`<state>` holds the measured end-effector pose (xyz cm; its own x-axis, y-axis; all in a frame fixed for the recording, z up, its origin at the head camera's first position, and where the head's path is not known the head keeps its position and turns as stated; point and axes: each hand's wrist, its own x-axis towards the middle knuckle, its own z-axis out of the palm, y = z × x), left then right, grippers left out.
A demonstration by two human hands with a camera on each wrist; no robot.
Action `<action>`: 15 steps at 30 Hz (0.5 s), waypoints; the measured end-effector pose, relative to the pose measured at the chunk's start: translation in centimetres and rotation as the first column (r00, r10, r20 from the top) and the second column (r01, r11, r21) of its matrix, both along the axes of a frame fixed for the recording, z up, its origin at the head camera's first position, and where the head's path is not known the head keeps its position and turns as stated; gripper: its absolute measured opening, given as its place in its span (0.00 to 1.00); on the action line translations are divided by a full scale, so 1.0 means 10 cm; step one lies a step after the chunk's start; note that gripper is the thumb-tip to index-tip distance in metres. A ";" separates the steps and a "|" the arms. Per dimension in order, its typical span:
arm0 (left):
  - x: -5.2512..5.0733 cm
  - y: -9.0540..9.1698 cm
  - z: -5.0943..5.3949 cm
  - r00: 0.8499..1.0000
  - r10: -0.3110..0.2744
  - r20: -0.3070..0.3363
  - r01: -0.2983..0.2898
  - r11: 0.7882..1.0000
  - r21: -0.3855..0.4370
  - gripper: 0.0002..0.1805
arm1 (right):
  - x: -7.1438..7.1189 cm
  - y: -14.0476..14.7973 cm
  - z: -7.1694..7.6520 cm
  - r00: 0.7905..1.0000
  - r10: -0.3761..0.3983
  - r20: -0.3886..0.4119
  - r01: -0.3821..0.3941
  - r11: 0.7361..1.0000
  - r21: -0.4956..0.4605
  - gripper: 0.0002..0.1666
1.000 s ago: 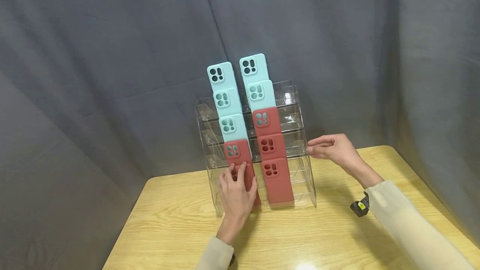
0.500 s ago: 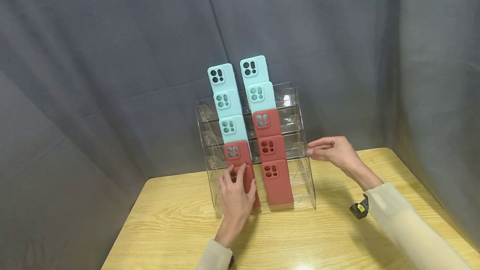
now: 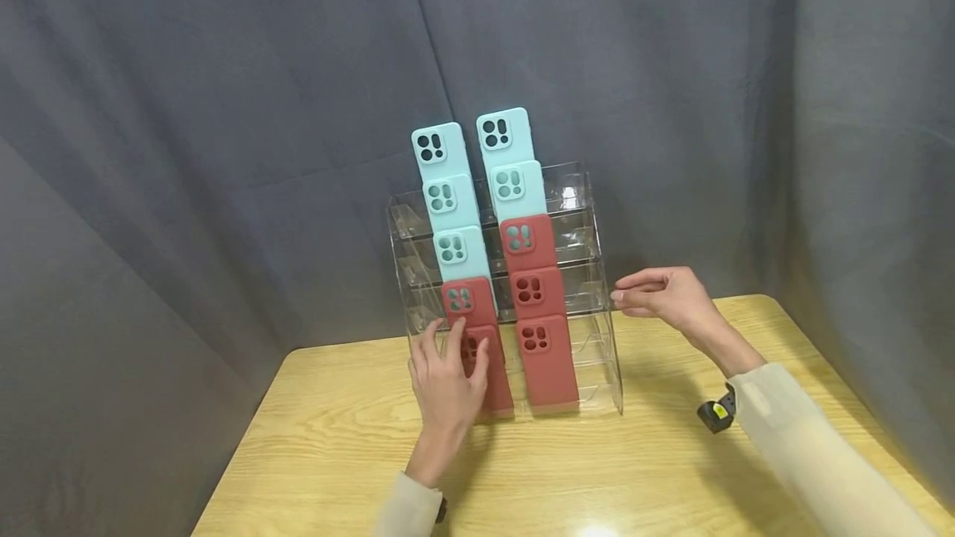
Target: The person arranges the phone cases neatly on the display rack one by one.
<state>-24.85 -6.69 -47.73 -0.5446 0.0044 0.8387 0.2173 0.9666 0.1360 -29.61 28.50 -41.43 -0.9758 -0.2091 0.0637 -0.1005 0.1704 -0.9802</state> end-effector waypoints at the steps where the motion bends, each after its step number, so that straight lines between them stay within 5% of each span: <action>1: -0.01 -0.05 0.04 1.000 -0.003 -0.008 0.003 1.000 0.010 0.23 | 0.00 0.01 0.01 1.000 -0.005 -0.006 0.005 1.000 0.002 0.31; 9: -0.19 -0.59 0.36 0.999 -0.009 -0.045 0.010 1.000 0.017 0.22 | 0.03 0.14 0.11 0.997 -0.053 -0.049 0.061 0.985 0.161 0.36; 15: -0.30 -0.96 0.57 0.999 -0.005 -0.036 0.003 0.999 -0.044 0.24 | 0.03 0.21 0.26 0.980 -0.108 -0.170 0.168 0.905 0.391 0.40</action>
